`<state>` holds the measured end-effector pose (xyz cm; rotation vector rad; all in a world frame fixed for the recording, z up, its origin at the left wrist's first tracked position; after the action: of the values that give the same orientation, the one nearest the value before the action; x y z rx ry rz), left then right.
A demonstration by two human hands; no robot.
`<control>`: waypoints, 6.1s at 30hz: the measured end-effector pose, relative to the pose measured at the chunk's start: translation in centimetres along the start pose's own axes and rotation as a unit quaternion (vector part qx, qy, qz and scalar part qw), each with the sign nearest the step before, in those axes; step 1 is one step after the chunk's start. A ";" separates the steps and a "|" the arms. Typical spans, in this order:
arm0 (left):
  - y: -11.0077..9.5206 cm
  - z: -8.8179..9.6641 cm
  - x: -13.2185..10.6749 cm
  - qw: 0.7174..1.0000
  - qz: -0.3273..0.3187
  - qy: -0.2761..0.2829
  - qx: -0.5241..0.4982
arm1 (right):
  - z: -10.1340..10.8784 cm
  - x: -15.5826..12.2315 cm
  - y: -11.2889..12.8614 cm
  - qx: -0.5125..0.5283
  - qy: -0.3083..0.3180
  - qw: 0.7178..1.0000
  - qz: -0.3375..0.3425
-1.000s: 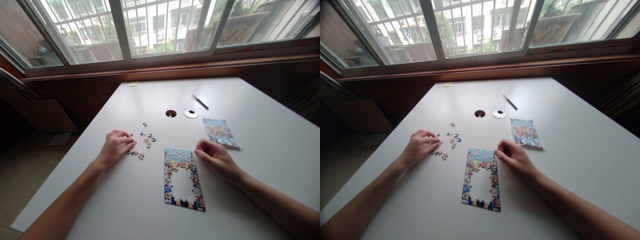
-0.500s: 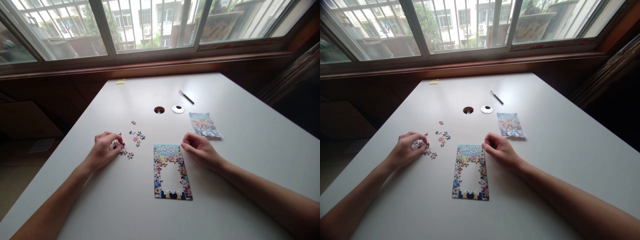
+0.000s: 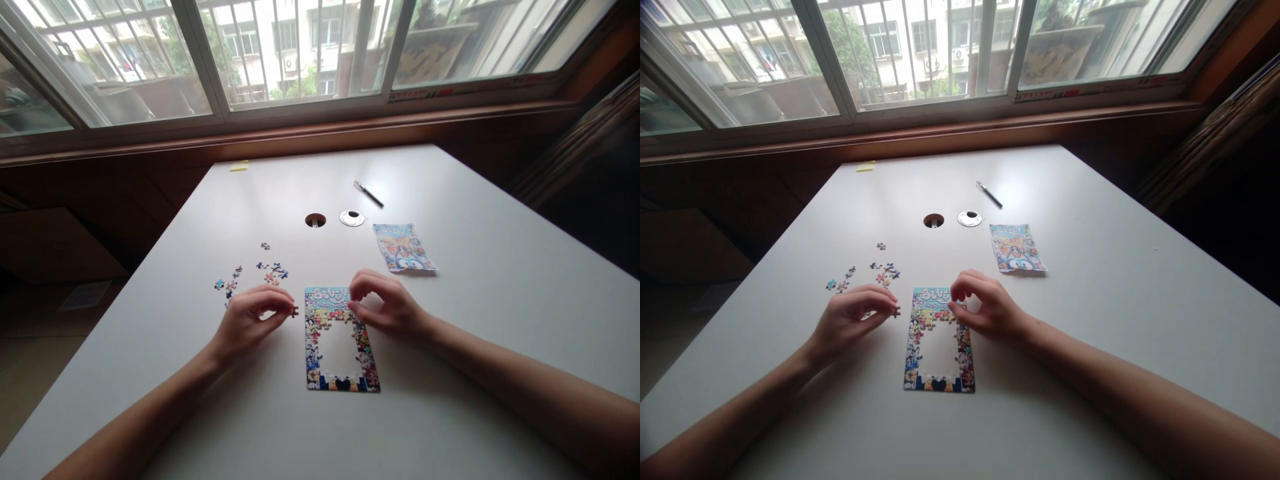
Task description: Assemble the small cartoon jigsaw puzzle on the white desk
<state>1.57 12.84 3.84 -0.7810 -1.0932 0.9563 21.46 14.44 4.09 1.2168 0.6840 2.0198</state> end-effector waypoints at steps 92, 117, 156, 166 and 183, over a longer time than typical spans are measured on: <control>-2.7 -8.1 -2.3 0.893 -0.291 0.144 0.312 | -3.4 -2.2 1.9 -0.162 0.152 0.961 0.164; -2.8 -8.0 -2.4 0.893 -0.300 0.140 0.305 | -3.5 -2.4 1.7 -0.161 0.160 0.961 0.157; -3.6 2.5 -0.3 0.911 -0.274 -0.066 0.302 | 3.0 -1.0 -5.2 0.111 -0.181 0.949 -0.232; -1.9 3.9 0.2 0.898 -0.264 -0.051 0.347 | 2.7 -0.9 -5.8 0.122 -0.160 0.949 -0.241; 0.6 11.5 2.6 0.860 -0.200 -0.085 0.462 | 3.8 -0.7 -6.1 0.035 -0.174 0.970 -0.167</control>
<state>-9.20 16.12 7.49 0.3192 -0.7523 1.0443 26.77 18.14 0.93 1.3534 0.7322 1.4721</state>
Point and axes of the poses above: each hand's wrist, its own x-axis towards the middle knuckle, its own z-axis out of the back of the hand, y = z × x, the point moved 10 cm from there along x, towards the middle knuckle, and after that the axes turned 12 degrees about -y, right-handed, at the moved point
